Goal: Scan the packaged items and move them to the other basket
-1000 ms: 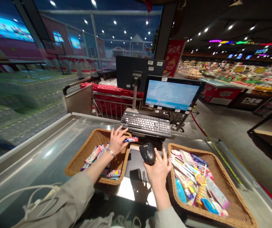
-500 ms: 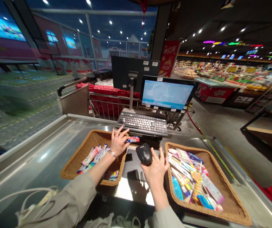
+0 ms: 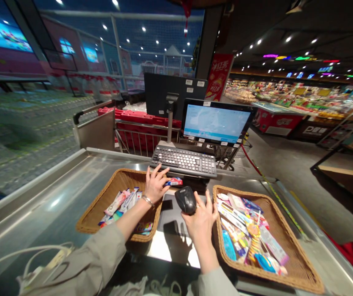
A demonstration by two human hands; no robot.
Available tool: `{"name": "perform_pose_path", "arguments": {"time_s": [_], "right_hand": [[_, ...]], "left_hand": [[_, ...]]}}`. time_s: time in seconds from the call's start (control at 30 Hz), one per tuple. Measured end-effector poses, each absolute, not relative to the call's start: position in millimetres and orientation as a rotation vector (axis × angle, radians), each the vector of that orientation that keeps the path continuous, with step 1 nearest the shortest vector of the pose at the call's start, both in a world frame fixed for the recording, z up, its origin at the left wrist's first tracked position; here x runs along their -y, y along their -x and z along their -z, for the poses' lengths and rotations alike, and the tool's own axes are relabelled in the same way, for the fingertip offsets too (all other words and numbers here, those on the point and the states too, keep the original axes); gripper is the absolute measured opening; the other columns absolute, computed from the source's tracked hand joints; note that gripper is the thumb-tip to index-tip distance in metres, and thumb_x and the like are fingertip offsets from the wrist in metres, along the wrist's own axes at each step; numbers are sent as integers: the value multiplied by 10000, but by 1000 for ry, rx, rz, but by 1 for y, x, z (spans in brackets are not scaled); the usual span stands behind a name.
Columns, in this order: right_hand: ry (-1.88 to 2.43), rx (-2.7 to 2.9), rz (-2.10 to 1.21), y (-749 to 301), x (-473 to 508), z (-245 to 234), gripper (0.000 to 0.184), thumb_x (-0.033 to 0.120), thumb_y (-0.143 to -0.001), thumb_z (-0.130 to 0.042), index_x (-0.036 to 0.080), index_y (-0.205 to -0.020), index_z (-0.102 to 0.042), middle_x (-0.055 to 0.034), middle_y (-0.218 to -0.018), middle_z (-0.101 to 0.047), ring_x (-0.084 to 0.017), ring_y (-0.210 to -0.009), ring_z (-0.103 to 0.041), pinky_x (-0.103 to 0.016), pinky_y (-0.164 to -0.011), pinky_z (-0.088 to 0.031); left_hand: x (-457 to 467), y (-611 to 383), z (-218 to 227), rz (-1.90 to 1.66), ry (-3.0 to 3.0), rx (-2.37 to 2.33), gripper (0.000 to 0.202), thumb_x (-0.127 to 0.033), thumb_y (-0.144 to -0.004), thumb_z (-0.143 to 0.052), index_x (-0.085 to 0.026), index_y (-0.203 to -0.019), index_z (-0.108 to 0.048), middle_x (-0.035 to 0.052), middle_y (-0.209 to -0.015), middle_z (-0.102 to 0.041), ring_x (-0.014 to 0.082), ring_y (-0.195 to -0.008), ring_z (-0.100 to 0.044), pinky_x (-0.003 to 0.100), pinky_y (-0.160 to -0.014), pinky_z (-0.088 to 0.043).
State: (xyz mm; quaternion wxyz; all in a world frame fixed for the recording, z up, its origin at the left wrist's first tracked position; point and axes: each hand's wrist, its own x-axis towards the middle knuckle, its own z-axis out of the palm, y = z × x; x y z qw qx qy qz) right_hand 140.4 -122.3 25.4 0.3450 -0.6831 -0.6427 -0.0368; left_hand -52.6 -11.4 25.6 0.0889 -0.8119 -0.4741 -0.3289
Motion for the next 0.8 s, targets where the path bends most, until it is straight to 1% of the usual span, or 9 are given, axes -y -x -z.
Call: {"name": "perform_pose_path", "arguments": {"time_s": [0.27,0.4,0.67,0.8], "right_hand": [[1765,1680,136,-140,124,-26,274,303,-709,-614,232,-950,-723,-60,-1228,-682,-319,-1396,-342,-555,-1100,-203],[1752,1693,158,-140,124,-27,277,299,-710,-617,226,-956,-724,-63,-1221,-685,-324,-1390,-344,-548,-1095,-219],[1740,1719,174,-140,125,-25,280,282,-723,-621,247,-982,-721,-31,-1206,-694,-310,-1395,-347,-539,-1105,-207],[1738,1731,179,-140,126,-24,316,284,-731,-616,238,-1029,-714,-40,-1199,-697,-308,-1393,-355,-536,-1107,-207]], "left_hand": [[11,49,-25,954,2431,1424,143,-298,-840,-647,-276,-954,-730,21,-1413,-580,345,-1430,-348,692,-1189,-95],[11,48,-23,945,2431,1426,145,-306,-837,-651,-281,-956,-730,15,-1422,-572,333,-1441,-331,686,-1191,-93],[9,47,-19,1058,2380,1348,133,-270,-797,-696,-280,-926,-728,2,-1381,-609,334,-1406,-392,688,-1186,-122],[8,47,-19,1074,2366,1323,145,-263,-786,-713,-282,-929,-728,1,-1369,-619,333,-1396,-406,690,-1184,-131]]}}
